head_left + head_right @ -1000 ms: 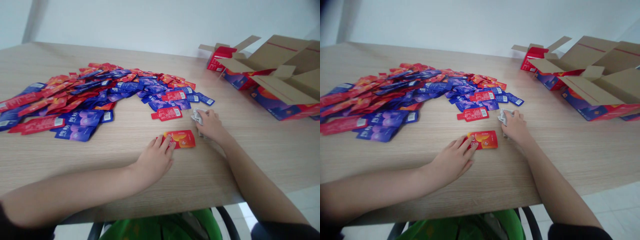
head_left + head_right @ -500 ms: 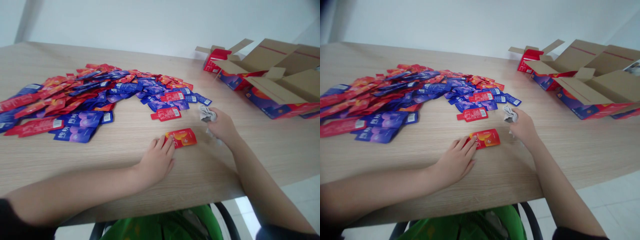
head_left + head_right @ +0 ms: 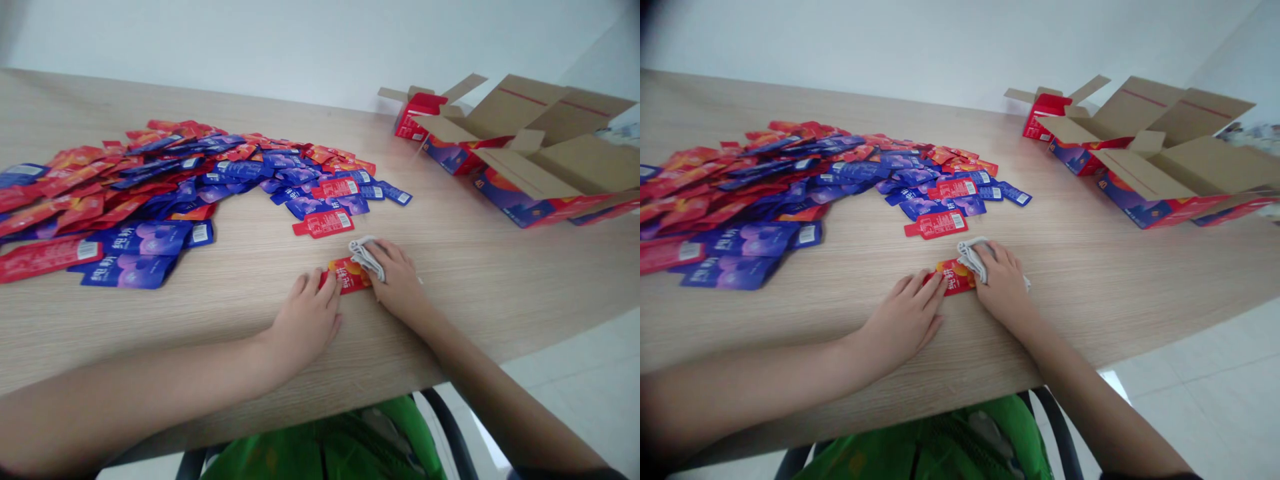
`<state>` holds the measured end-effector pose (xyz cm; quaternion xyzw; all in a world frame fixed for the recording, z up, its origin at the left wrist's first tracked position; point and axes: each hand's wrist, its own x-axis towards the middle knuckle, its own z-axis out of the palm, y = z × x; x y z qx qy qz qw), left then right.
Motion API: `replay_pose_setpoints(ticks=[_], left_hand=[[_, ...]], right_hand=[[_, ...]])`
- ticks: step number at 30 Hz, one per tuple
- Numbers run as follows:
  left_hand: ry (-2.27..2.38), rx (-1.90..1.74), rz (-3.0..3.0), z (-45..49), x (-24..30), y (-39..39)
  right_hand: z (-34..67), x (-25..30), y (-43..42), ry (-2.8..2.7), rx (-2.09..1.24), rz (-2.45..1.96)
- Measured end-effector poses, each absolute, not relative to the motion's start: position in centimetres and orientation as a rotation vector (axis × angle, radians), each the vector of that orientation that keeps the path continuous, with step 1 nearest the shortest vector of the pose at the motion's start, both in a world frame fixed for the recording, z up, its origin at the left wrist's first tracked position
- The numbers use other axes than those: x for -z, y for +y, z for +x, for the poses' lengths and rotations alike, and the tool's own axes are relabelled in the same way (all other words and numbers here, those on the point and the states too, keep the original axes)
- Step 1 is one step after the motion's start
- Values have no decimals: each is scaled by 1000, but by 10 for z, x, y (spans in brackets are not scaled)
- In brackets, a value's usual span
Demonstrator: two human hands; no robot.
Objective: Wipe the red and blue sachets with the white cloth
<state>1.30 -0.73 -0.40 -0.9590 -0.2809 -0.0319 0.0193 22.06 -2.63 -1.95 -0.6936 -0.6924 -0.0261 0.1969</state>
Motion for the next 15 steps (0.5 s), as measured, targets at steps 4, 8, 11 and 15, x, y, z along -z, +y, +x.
replay_pose_setpoints(ticks=[4, 8, 11, 15], left_hand=[[-882, 67, -3021, 14, 0, -7], [-890, 44, -3059, 13, -4, -7], [-896, 4, -3071, 11, -5, -6], [-945, 1, -3072, 8, -9, -3]], right_hand=[[207, 19, -36, -1998, 162, -1938], [187, 17, -41, -2109, 170, -1948], [202, 19, -37, -1973, 130, -2030], [241, 19, -27, -1893, 47, -1965]])
